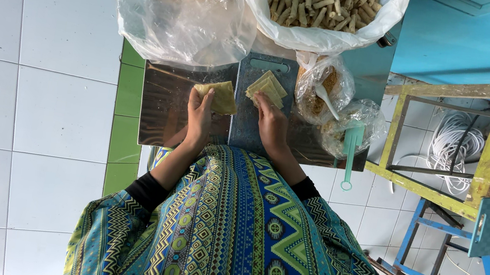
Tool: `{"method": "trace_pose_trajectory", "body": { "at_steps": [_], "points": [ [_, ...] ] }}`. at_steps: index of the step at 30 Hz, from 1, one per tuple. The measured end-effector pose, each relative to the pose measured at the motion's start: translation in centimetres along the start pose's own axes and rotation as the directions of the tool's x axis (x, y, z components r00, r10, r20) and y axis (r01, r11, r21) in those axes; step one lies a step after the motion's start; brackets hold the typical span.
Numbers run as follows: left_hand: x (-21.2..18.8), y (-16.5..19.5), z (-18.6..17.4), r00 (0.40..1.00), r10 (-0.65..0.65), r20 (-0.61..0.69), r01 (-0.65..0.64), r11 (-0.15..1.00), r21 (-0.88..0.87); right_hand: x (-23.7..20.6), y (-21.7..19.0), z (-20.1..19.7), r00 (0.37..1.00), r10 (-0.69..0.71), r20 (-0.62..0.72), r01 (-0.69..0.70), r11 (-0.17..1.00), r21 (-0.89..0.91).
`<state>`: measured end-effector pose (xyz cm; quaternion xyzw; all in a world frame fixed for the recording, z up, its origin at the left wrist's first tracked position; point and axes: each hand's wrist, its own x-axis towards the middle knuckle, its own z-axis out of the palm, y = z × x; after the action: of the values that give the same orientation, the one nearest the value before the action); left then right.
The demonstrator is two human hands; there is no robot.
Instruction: The person sits at a low table and folds cut dough pieces by hand into pleated lattice shapes, placing each finished piece on a tray. They occasionally use a spoon to scoop brown sugar from a plastic bag and continue folding dough pieces from a stack beside the tray.
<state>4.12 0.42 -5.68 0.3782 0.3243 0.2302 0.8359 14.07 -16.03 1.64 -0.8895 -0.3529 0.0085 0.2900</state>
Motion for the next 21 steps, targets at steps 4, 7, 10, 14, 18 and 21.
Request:
{"method": "trace_pose_trajectory", "body": {
  "at_steps": [4, 7, 10, 14, 18, 21],
  "points": [
    [-0.3, 1.1, 0.6, 0.999, -0.032, 0.019, 0.032, 0.999, -0.019, 0.4, -0.6, -0.3, 1.000, 0.024, 0.010, -0.024, 1.000, 0.015],
    [-0.9, 3.0, 1.3, 0.991, -0.121, 0.056, 0.123, 0.992, -0.021, 1.1, -0.8, -1.0, 0.973, 0.128, 0.190, -0.137, 0.990, 0.037],
    [-1.5, 5.0, 2.4, 0.967, -0.233, 0.105, 0.241, 0.967, -0.081, 1.9, -0.8, -1.9, 0.999, -0.019, 0.045, 0.005, 0.957, 0.289],
    [-1.9, 6.3, 3.5, 0.941, -0.264, 0.214, 0.303, 0.936, -0.179, 2.1, -2.0, -2.7, 0.997, -0.018, -0.070, 0.036, 0.962, 0.270],
    [-2.2, 6.1, 3.5, 0.915, -0.293, 0.277, 0.335, 0.935, -0.116, 2.0, -4.5, -2.8, 0.993, -0.119, 0.014, 0.106, 0.927, 0.359],
    [-2.1, 5.6, 3.0, 0.904, -0.298, 0.306, 0.346, 0.931, -0.114, 2.3, -5.7, -3.0, 0.990, -0.138, 0.012, 0.127, 0.941, 0.313]
  ]
}}
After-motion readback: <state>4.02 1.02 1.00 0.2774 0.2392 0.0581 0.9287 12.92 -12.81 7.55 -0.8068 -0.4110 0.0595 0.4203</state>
